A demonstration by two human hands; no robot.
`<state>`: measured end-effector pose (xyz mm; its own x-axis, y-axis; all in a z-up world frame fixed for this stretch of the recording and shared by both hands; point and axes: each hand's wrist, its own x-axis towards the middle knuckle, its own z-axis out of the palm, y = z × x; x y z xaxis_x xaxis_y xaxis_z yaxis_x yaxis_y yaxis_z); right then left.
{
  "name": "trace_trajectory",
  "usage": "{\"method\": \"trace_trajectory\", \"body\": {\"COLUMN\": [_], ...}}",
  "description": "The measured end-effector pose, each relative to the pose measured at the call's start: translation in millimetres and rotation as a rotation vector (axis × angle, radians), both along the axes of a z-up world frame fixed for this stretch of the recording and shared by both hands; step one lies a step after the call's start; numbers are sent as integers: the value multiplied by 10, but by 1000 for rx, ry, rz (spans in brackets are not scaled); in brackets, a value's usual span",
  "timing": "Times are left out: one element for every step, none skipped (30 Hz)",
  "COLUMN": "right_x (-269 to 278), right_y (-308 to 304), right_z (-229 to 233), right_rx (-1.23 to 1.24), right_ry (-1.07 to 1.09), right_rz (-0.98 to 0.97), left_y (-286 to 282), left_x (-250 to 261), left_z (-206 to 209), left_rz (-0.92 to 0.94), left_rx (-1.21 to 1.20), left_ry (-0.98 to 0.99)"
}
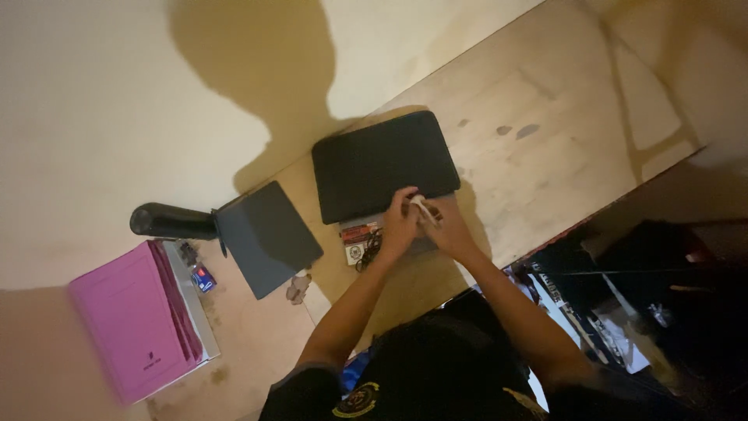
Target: Wiping a desk surface with a cloth and then installing a battery into the back of a laptop.
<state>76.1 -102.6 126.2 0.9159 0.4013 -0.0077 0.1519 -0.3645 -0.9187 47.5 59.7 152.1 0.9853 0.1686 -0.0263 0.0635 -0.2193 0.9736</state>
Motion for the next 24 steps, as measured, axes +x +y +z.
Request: {"method": "trace_trajectory", "body": {"right_x": [-25, -61, -94, -150, -199, -257, -216, -170, -127, -198, -259, -327, -293, -254, -213, -209, -199, -183, -161, -130, -101, -73, -42, -16], "right_y": [-78, -156, -238, -293, -352, -419, -579, -742, -906, -940, -977, -1021, -1100, -1180, -1261, -1328, -1394, -1457, -1563, -1667, -1766, -1831, -1894, -1950], "right_z": [34, 69, 102, -33, -171, -310, -536, -759, -982, -703, -428, -158, -277, -392, -507, -379, -252, -125, -218, -314, -408, -504, -605, -728], "right_rx": [2, 43, 83, 85, 115, 144, 146, 85, 25, 26, 115, 203, 204, 360, 518, 520, 523, 525, 526, 449, 371, 371, 343, 316], "right_ry": [-3, -66, -129, -131, -102, -72, -72, -52, -32, -34, 106, 252, 256, 390, 524, 526, 575, 625, 627, 584, 542, 544, 494, 447], "right_rz": [-2, 2, 5, 1, -1, -5, -10, -47, -84, -93, -201, -310, -319, -408, -494, -504, -518, -531, -540, -548, -556, -559, -572, -581], "left_y": [-53, -104, -158, -211, -268, -334, -401, -469, -538, -556, -577, -604, -665, -727, -790, -868, -947, -1022, -1115, -1204, -1288, -1327, -1365, -1395], "left_x": [-7, -21, -31, 0, 38, 69, 20, -22, -65, -62, -50, -44, -18, 17, 55, 89, 128, 166, 169, 177, 185, 221, 261, 291], "left_z": [-165, -330, -495, -664, -835, -1009, -974, -939, -904, -806, -711, -623, -669, -714, -759, -908, -1059, -1213, -1183, -1152, -1121, -1104, -1092, -1097], "left_rz": [-2, -40, -78, -82, -93, -105, -109, -130, -152, -160, -240, -319, -327, -292, -254, -263, -298, -330, -338, -322, -305, -308, -295, -279], "left_rx": [2, -47, -97, -94, -127, -162, -160, -214, -268, -266, -120, 24, 25, -25, -75, -73, -62, -52, -51, -153, -254, -255, -257, -257], "left_ry": [-3, 5, 14, 12, 23, 36, 36, 61, 85, 85, 83, 86, 91, 208, 326, 330, 351, 372, 376, 392, 409, 412, 445, 481]}}
